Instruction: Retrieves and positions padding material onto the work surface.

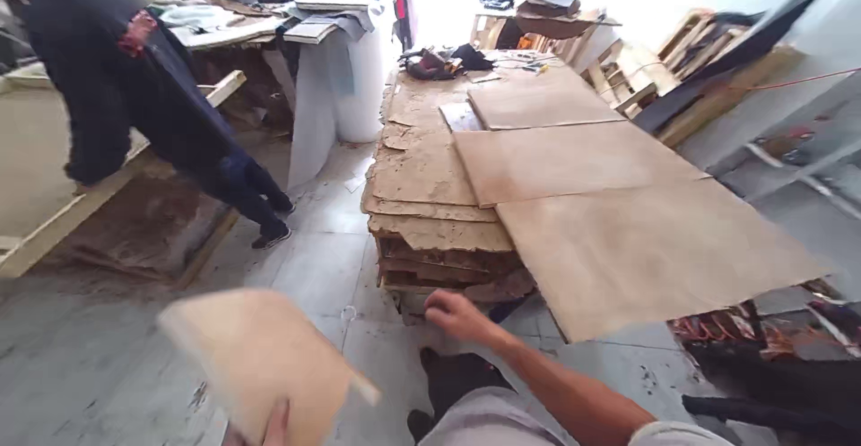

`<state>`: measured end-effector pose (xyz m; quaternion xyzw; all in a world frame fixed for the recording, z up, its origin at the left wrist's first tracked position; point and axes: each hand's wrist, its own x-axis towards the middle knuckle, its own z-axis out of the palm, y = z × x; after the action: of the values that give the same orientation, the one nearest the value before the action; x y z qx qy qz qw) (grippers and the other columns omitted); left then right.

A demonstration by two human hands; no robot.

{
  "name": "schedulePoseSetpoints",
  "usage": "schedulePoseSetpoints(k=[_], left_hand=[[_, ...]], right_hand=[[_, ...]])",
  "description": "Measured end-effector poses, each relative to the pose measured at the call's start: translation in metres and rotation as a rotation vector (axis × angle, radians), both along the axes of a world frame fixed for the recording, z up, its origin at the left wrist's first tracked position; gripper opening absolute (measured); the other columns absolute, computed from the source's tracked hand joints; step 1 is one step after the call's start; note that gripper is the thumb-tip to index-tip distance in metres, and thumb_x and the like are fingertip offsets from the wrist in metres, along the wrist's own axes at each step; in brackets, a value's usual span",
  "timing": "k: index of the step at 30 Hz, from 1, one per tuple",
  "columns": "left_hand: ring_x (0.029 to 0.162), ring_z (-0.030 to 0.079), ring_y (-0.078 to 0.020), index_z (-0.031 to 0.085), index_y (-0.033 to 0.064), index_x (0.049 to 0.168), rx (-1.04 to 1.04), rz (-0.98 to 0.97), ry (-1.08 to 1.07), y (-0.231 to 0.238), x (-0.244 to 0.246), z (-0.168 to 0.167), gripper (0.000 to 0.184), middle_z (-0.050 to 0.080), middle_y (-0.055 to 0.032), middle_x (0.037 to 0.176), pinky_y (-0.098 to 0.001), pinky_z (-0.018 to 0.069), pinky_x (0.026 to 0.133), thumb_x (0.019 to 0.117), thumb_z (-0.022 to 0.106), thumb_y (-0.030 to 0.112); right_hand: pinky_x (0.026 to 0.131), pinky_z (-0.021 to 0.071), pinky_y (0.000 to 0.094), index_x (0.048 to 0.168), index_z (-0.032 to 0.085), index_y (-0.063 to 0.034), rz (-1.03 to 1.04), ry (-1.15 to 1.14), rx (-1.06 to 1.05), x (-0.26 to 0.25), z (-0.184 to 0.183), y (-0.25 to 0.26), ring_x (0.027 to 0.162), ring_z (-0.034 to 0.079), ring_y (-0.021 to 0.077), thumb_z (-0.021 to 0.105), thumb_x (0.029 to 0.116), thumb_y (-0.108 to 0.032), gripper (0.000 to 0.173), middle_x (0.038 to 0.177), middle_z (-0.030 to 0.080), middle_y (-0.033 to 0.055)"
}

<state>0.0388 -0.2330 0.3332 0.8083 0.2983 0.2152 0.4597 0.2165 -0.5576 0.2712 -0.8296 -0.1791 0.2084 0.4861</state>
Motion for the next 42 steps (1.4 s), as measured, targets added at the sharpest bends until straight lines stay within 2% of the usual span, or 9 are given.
schedulePoseSetpoints(k=[4,8,10,12,15,21,28,33,42], left_hand=[[0.087,0.075,-0.0357,0.066,-0.0059,0.123,0.421,-0.022,0.041,-0.001,0.061,0.058,0.049,0.074,-0.0235,0.096,-0.0617,0.0581,0.08,0.0918,0.071,0.032],[0.081,0.075,-0.0334,0.07,-0.0002,0.127,0.834,-0.2,-0.1,-0.027,0.133,0.054,0.048,0.076,-0.0175,0.102,-0.0542,0.0605,0.066,0.0865,0.069,0.024],[0.087,0.076,-0.0325,0.072,0.0016,0.126,0.957,-0.334,-0.153,-0.049,0.165,0.035,0.047,0.076,-0.017,0.111,-0.0496,0.062,0.069,0.0811,0.071,0.016],[0.095,0.076,-0.03,0.071,0.004,0.129,0.993,-0.471,-0.191,-0.058,0.196,0.013,0.049,0.075,-0.016,0.119,-0.0466,0.0621,0.076,0.0856,0.071,0.026],[0.124,0.066,-0.0245,0.063,0.0131,0.142,0.763,-0.684,-0.1,-0.026,0.239,-0.001,0.075,0.064,-0.0079,0.142,-0.051,0.0523,0.103,0.0917,0.056,0.068],[0.118,0.066,-0.0319,0.055,-0.0042,0.14,-0.108,-0.421,0.192,0.144,0.354,-0.104,0.048,0.066,-0.0223,0.129,-0.0524,0.0528,0.103,0.1077,0.046,0.031],[0.132,0.053,-0.0388,0.04,0.0011,0.152,-0.86,-0.417,0.571,0.226,0.518,-0.201,0.061,0.049,-0.0227,0.152,-0.0595,0.0449,0.102,0.1108,0.036,0.045],[0.126,0.06,-0.0401,0.051,-0.0077,0.141,-0.171,-0.829,0.179,0.227,0.631,-0.145,0.056,0.058,-0.0286,0.138,-0.0574,0.0499,0.104,0.0984,0.067,0.025],[0.143,0.046,-0.0309,0.039,0.0002,0.155,0.366,-1.89,-0.438,0.142,0.874,0.061,0.113,0.05,-0.019,0.153,-0.0556,0.0369,0.118,0.076,0.072,0.075]], right_hand=[[0.086,0.0622,0.0386,0.125,0.063,-0.0053,-0.107,-0.01,0.365,0.024,0.042,0.02,0.099,0.072,0.0181,0.062,0.0991,-0.027,0.034,0.115,0.072,0.0067],[0.092,0.0628,0.0448,0.156,0.033,-0.0031,0.007,-0.033,0.597,0.064,0.088,0.071,0.129,0.061,0.0255,0.071,0.0848,-0.066,0.102,0.154,0.05,0.0112],[0.091,0.062,0.0352,0.153,0.03,0.0015,-0.093,-0.061,0.636,0.083,0.106,0.096,0.119,0.066,0.0156,0.076,0.0821,-0.061,0.105,0.141,0.059,0.0075],[0.082,0.0646,0.0319,0.125,0.053,0.0019,-0.371,-0.115,0.66,0.114,0.111,0.125,0.091,0.074,0.0106,0.081,0.0845,-0.025,0.056,0.103,0.075,0.0032],[0.077,0.0658,0.0373,0.119,0.053,0.0041,-0.678,-0.082,0.783,0.18,0.091,0.138,0.082,0.075,0.0169,0.071,0.0847,0.003,0.039,0.092,0.074,0.0067],[0.076,0.0656,0.0383,0.123,0.049,-0.0014,-1.027,-0.083,0.853,0.267,0.033,0.092,0.084,0.075,0.0184,0.061,0.0891,0.002,0.036,0.095,0.074,0.0068],[0.072,0.064,0.0314,0.128,0.049,-0.0026,-1.418,-0.125,0.72,0.275,0.026,0.134,0.082,0.073,0.0128,0.055,0.095,0.0,0.034,0.095,0.072,0.0049],[0.078,0.0647,0.0309,0.121,0.055,-0.0069,-1.284,-0.229,0.63,0.279,0.081,0.196,0.086,0.075,0.0112,0.062,0.0842,0.005,0.039,0.098,0.076,-0.0007],[0.06,0.0593,0.0236,0.095,0.071,-0.0056,-0.593,-0.286,0.059,0.417,0.211,0.212,0.065,0.069,0.0057,0.074,0.0822,-0.004,0.013,0.076,0.073,-0.0003]])
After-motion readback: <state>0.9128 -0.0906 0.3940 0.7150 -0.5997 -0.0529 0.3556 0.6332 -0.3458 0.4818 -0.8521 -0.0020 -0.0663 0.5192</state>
